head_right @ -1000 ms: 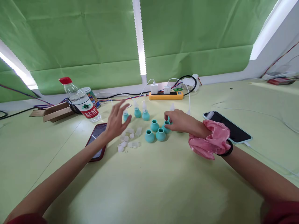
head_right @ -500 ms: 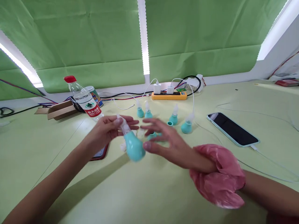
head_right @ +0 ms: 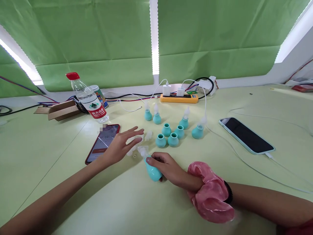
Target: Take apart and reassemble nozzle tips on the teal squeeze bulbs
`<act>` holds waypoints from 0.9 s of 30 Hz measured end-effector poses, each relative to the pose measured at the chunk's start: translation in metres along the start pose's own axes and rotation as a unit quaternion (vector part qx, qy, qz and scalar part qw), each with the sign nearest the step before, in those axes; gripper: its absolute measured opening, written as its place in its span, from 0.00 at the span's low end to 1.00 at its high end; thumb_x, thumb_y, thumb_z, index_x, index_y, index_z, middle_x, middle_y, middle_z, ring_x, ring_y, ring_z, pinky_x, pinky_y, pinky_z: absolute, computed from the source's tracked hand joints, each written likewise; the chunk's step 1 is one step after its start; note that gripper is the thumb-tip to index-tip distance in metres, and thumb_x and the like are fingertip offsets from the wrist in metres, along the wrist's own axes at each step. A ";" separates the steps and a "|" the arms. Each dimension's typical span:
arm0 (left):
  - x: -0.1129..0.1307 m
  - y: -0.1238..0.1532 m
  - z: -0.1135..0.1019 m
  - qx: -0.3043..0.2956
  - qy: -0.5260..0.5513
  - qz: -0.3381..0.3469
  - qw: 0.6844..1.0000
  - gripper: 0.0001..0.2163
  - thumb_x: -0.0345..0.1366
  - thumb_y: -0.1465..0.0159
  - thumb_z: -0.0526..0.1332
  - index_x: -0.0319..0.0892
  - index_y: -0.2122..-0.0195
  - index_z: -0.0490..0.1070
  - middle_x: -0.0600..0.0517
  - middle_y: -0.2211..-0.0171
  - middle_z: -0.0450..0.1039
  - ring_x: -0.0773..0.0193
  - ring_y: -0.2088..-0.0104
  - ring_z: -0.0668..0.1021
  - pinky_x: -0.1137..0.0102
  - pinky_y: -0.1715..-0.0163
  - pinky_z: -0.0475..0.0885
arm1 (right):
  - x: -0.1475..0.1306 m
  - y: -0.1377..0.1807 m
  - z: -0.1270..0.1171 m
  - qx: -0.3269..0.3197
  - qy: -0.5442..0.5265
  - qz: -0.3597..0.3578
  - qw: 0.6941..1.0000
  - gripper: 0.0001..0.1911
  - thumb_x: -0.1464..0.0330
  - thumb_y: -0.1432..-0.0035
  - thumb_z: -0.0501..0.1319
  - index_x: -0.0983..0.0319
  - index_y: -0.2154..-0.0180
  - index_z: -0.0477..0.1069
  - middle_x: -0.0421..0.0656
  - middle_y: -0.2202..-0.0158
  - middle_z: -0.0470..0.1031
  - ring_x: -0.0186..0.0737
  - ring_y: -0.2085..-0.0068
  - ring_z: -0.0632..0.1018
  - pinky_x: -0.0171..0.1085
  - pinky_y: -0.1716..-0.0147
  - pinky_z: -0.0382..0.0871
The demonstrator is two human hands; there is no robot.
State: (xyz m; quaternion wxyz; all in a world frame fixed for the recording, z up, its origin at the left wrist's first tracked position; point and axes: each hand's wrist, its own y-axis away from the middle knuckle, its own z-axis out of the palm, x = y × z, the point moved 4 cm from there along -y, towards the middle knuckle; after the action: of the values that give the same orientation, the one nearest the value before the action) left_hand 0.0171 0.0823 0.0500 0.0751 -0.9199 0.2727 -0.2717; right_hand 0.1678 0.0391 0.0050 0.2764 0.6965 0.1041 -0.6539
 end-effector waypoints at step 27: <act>0.038 0.025 0.014 0.163 -0.106 0.345 0.918 0.05 0.23 0.45 0.59 0.32 0.67 0.67 0.45 0.75 0.73 0.64 0.73 0.70 0.69 0.77 0.70 | 0.012 -0.004 -0.004 0.004 -0.029 -0.082 0.996 0.14 0.57 0.46 0.55 0.61 0.72 0.56 0.32 0.83 0.58 0.26 0.82 0.64 0.27 0.85 0.55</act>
State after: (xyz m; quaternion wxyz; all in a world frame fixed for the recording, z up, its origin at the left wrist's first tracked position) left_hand 0.0401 0.0407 0.0491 0.3418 -0.7670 0.5154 -0.1710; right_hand 0.1707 0.0423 -0.0078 0.2223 0.6675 0.1501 -0.6946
